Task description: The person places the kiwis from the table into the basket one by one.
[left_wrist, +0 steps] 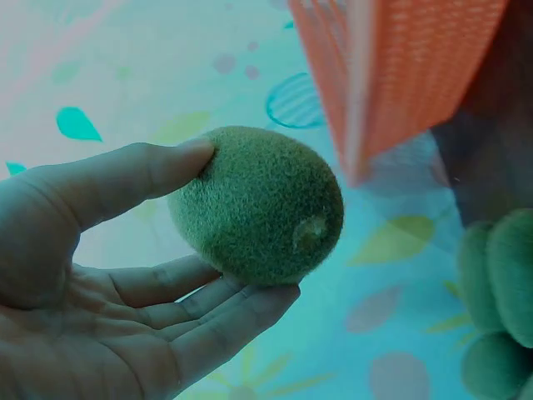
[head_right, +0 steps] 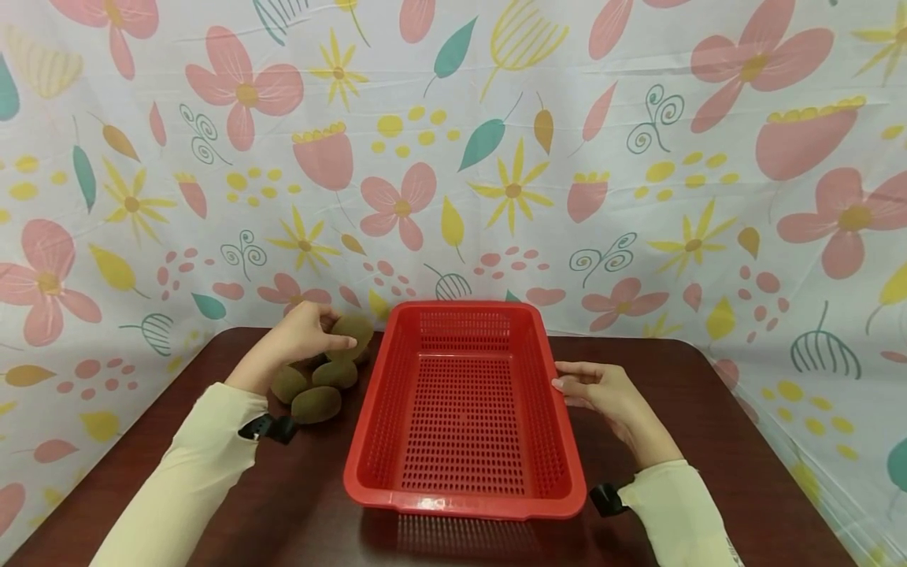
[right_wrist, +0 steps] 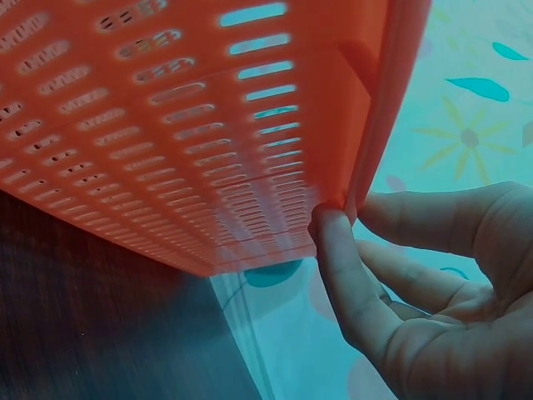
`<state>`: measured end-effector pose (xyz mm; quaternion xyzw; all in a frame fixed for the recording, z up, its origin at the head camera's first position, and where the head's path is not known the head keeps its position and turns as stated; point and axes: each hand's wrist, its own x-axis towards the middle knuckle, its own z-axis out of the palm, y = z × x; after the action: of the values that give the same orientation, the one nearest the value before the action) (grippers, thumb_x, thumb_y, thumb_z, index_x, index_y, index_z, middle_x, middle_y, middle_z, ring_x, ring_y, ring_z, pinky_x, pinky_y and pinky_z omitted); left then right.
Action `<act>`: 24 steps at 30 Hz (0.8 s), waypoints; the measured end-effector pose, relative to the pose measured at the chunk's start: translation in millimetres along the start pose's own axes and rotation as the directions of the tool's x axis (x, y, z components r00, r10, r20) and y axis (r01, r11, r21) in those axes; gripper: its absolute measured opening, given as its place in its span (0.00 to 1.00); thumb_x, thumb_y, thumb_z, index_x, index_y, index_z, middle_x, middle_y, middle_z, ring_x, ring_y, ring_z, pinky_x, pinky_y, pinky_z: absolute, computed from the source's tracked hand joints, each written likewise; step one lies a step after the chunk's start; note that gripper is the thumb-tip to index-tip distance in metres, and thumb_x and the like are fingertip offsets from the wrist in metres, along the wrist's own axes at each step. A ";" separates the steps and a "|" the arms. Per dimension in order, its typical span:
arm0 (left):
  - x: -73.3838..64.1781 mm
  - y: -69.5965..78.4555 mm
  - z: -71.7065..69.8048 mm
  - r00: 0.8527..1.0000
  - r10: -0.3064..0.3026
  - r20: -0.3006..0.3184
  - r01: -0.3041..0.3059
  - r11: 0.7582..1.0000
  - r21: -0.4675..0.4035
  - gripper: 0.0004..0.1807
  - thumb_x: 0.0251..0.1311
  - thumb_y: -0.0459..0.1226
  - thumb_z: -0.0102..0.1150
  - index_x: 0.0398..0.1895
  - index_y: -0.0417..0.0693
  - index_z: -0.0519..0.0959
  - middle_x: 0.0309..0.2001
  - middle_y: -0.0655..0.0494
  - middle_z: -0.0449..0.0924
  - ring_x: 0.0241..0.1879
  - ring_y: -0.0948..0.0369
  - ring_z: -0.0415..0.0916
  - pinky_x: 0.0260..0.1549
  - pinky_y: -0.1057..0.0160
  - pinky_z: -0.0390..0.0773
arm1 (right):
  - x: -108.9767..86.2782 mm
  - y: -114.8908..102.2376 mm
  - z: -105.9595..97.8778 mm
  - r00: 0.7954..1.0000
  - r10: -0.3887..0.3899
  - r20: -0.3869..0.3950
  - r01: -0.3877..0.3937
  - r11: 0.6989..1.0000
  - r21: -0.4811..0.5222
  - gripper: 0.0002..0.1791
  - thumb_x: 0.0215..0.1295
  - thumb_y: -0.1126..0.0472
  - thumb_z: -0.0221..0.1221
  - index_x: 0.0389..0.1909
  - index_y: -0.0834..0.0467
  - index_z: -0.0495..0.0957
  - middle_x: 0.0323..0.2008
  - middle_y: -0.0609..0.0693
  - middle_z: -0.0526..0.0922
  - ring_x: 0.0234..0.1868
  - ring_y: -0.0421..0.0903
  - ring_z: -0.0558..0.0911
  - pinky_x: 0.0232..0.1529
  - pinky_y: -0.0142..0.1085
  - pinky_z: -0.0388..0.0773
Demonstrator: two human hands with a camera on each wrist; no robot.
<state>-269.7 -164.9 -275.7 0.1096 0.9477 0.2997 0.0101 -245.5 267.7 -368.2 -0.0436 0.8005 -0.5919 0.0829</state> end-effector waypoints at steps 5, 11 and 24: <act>6.0 24.5 -3.7 0.997 0.071 0.023 -0.071 0.997 -0.003 0.13 0.55 0.38 0.68 0.28 0.36 0.76 0.18 0.57 0.68 0.20 0.63 0.62 0.23 0.66 0.65 | 0.7 1.0 -0.3 1.000 0.005 -0.002 -0.005 1.000 -0.005 0.37 0.63 0.53 0.63 0.67 0.69 0.64 0.47 0.55 0.84 0.42 0.46 0.85 0.49 0.45 0.79; 14.6 48.9 -1.5 0.986 0.136 0.101 -0.136 0.991 -0.002 0.11 0.56 0.37 0.68 0.33 0.36 0.81 0.18 0.60 0.71 0.18 0.66 0.62 0.21 0.69 0.64 | 1.6 2.8 -0.7 1.000 -0.007 -0.001 0.007 1.000 0.007 0.37 0.63 0.54 0.64 0.66 0.70 0.65 0.47 0.56 0.84 0.42 0.45 0.85 0.46 0.41 0.81; 41.5 88.4 28.1 0.954 0.143 0.265 -0.154 0.988 0.021 0.17 0.54 0.37 0.70 0.44 0.35 0.83 0.34 0.48 0.85 0.31 0.59 0.81 0.33 0.66 0.79 | 0.3 2.7 -1.2 1.000 -0.020 0.005 0.020 1.000 0.017 0.36 0.63 0.55 0.64 0.66 0.71 0.64 0.46 0.57 0.84 0.42 0.46 0.85 0.45 0.41 0.81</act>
<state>-290.1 -69.7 -246.4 0.2192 0.9331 0.2628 0.1107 -246.0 269.5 -370.4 -0.0525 0.7949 -0.5992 0.0796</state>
